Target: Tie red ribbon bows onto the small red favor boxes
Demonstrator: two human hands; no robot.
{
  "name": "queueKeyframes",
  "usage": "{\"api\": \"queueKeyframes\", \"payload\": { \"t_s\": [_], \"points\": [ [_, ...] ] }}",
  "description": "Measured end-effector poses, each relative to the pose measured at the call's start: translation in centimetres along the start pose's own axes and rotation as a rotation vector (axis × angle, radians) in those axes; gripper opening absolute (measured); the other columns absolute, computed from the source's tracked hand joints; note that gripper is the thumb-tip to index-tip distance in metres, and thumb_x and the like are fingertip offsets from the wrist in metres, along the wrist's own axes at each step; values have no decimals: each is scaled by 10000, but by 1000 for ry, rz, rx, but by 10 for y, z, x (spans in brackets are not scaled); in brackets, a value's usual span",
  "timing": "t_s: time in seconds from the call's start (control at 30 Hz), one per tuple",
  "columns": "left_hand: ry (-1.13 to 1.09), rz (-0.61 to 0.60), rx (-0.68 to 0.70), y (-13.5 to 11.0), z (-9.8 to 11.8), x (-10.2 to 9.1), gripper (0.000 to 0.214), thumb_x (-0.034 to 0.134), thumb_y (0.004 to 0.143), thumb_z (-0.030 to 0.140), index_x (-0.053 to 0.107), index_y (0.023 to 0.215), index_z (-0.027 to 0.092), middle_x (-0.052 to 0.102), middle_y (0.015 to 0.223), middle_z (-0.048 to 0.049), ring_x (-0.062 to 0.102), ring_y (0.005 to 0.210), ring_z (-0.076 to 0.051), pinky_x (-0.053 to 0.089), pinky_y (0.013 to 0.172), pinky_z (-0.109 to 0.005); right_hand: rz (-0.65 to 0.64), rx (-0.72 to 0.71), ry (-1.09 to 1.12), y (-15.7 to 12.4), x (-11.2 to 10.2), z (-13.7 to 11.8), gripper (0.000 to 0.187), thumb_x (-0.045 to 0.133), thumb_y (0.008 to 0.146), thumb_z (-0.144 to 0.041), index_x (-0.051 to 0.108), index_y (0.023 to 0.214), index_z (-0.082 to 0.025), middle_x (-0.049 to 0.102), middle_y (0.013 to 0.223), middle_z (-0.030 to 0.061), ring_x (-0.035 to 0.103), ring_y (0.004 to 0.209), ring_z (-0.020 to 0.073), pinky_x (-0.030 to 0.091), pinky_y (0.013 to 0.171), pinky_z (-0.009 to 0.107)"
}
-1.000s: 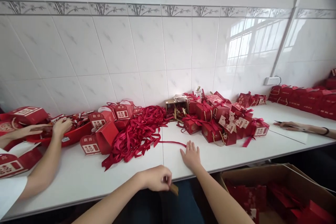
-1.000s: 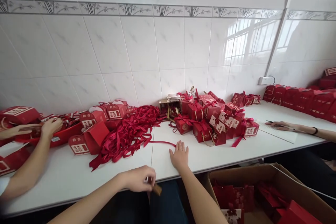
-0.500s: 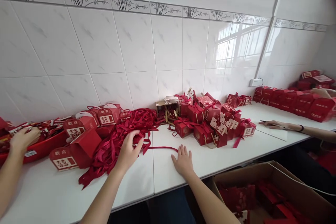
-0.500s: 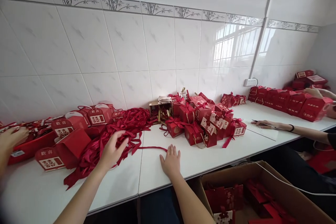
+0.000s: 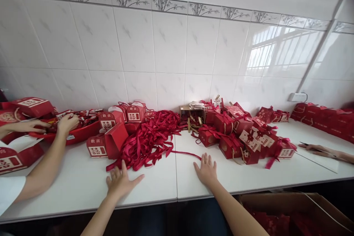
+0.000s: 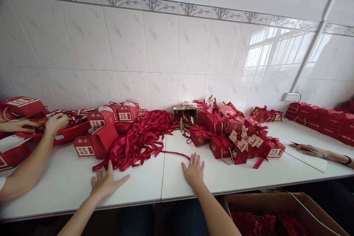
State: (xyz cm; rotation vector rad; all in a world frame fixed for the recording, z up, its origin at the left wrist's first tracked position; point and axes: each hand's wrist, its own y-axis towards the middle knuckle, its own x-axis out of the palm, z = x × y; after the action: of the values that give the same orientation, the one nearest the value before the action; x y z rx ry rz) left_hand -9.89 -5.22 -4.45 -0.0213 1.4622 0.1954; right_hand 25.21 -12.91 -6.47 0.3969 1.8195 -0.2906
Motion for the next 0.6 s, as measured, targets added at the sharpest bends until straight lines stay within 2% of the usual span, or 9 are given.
{"api": "queueKeyframes", "payload": {
  "t_s": [0.13,0.27,0.37,0.47,0.53,0.6],
  "points": [
    [-30,-76,126,20,22,2,1233,437,577,813,86,1485,56,161,1508,-330,173,1391,-467,131,1081,-530,-36,-65,-15,7,0,-2,749,193,914,-518,172,1476,-25,112,1565,116,47,1445,297,37,1144,496],
    [-122,-54,171,44,46,8,1290,517,532,805,92,1480,40,168,1490,-360,189,1380,-485,141,1076,-553,-91,-196,-23,30,4,-19,715,182,916,-508,152,1487,-80,89,1570,43,28,1451,244,21,1161,437],
    [-200,-61,249,69,67,15,1294,626,501,731,101,1488,79,220,1490,-329,203,1378,-478,158,1082,-556,-122,-270,-21,56,9,-46,740,171,909,-549,127,1492,-95,50,1570,28,10,1452,235,16,1163,435],
    [-233,-63,291,102,87,23,1247,668,516,661,137,1485,82,244,1493,-302,208,1380,-469,230,1071,-540,-145,-364,11,86,14,-78,767,152,905,-592,120,1493,-99,41,1571,41,-4,1451,241,3,1162,441],
    [-261,-48,289,130,100,29,1165,652,571,616,174,1471,50,276,1477,-304,272,1356,-469,308,1036,-526,-151,-430,50,107,18,-99,777,147,905,-611,120,1494,-105,54,1570,58,4,1451,251,7,1163,445],
    [-299,-39,292,158,111,35,1008,627,636,556,261,1449,85,399,1427,-251,393,1300,-434,381,997,-482,-153,-487,86,127,22,-115,763,165,912,-608,160,1491,-111,100,1567,79,27,1450,264,17,1163,449]
  ]
}}
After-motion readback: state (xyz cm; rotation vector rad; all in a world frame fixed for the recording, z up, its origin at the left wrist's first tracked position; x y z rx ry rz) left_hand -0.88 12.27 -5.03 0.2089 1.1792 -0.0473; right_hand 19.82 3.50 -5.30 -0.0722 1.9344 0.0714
